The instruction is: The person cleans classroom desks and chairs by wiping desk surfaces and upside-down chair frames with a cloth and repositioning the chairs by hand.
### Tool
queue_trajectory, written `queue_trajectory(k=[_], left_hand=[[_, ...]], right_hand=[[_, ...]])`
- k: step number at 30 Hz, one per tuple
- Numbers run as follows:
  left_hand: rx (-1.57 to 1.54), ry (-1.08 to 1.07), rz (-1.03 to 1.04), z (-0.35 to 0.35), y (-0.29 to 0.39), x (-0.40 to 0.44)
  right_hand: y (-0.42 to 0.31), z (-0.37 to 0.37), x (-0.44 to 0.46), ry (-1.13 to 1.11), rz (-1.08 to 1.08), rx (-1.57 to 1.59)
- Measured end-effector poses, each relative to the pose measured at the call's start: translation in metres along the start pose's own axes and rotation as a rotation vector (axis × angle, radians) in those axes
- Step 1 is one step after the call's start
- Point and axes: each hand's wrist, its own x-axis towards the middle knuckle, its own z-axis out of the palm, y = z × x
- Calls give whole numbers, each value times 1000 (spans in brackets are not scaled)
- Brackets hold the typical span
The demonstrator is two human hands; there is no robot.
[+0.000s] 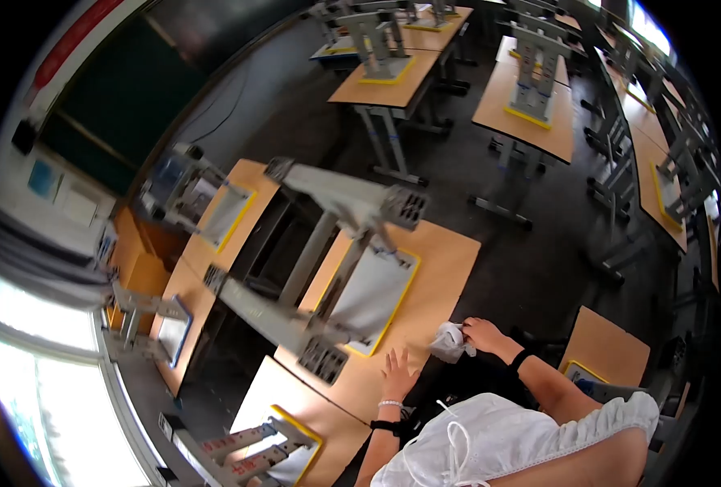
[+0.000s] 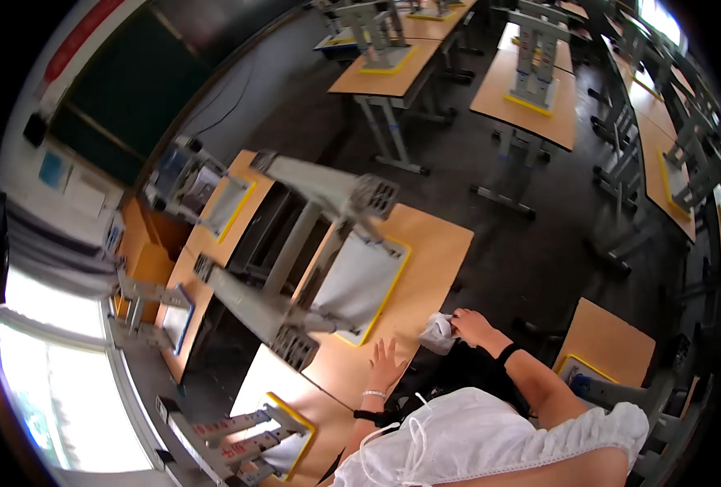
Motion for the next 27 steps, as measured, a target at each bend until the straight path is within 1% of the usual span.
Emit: queue_trajectory(k=[1, 2, 4, 5, 7, 10, 12, 14, 16, 18, 22, 23, 25, 26, 27], left_hand=[[34, -50, -26, 0, 14, 10], [55, -36, -42, 8, 21, 15], [87, 7, -70, 25, 29, 24], [123, -17, -124, 24, 34, 25], [160, -46, -106, 18, 35, 29], [192, -64, -74, 26, 22, 26], [214, -51, -51, 31, 16, 30], [146, -54, -53, 33, 12, 30], [121, -48, -60, 27, 20, 29], [140, -26, -80, 33, 19, 29], [122, -103, -160, 31, 23, 32], [216, -28, -174, 46, 18, 35], [216, 39, -254, 60, 17, 40], [210, 71, -294, 74, 12, 44], [561, 285, -259, 90, 9, 51]], right_hand=[[13, -5, -1, -43, 45, 12], [25, -10, -4, -89, 89, 26], [47, -18, -7, -51, 99, 2], [57, -24, -8, -29, 115, 4], [78, -27, -6, 14, 152, 31], [103, -35, -1, 29, 209, 85], [110, -47, 6, 14, 239, 68], [116, -53, 7, 11, 266, 85], [122, -56, 8, 70, 253, 78], [126, -70, 7, 28, 282, 118], [156, -83, 3, -25, 324, 117], [169, -83, 3, -40, 334, 108], [200, -87, 5, -72, 357, 80], [215, -92, 6, -42, 359, 91], [230, -97, 7, -17, 361, 103]])
